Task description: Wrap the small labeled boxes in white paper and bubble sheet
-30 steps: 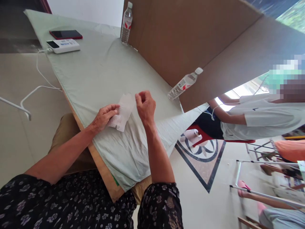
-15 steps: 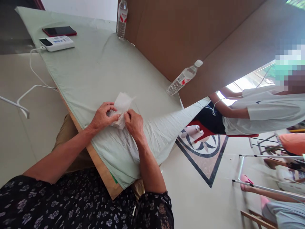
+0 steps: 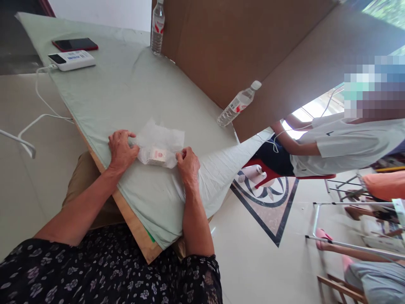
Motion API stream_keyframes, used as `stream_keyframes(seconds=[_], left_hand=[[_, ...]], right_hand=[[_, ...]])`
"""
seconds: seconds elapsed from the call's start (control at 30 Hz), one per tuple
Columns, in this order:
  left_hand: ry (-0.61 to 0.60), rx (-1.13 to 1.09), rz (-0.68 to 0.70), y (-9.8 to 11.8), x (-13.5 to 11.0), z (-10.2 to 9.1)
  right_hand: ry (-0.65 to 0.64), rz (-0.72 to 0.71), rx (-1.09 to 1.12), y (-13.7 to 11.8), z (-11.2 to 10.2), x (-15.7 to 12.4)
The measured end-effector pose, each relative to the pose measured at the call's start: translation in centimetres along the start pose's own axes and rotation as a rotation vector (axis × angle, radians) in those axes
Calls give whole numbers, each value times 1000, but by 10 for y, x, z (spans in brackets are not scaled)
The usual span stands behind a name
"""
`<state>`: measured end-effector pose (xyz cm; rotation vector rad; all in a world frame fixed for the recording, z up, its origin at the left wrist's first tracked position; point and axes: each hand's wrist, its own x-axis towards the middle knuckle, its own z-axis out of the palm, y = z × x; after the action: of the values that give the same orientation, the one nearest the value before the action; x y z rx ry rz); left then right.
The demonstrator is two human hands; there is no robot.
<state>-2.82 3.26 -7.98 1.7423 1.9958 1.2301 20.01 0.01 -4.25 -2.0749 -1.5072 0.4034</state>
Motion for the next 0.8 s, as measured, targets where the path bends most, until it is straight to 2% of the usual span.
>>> stream_keyframes(seconds=[0.1, 0.17, 0.23, 0.27, 0.33, 0.43, 0.53, 0.63, 0.67, 0.8], left_hand=[[32, -13, 22, 0, -3, -2], [86, -59, 90, 3, -5, -9], [104, -119, 221, 11, -7, -19], [78, -146, 301, 17, -7, -24], [-89, -179, 475, 28, -8, -31], [-398, -118, 572, 41, -2, -35], [-602, 12, 493, 41, 7, -39], [-627, 90, 371, 37, 15, -51], [-630, 90, 342, 36, 16, -57], [-652, 148, 229, 33, 19, -73]], right_hand=[[165, -73, 49, -1, -5, -7], [254, -211, 107, -5, -8, -13], [264, -386, 163, -12, -9, -17], [232, -459, 180, -15, -8, -16], [111, -524, 184, -21, -5, -12], [-101, -454, 156, -25, -3, -4], [-164, -404, 200, -24, -9, -8], [-174, -478, 274, -20, -23, -27], [-232, -526, 286, -18, -27, -35], [-611, -698, 201, -12, -39, -66]])
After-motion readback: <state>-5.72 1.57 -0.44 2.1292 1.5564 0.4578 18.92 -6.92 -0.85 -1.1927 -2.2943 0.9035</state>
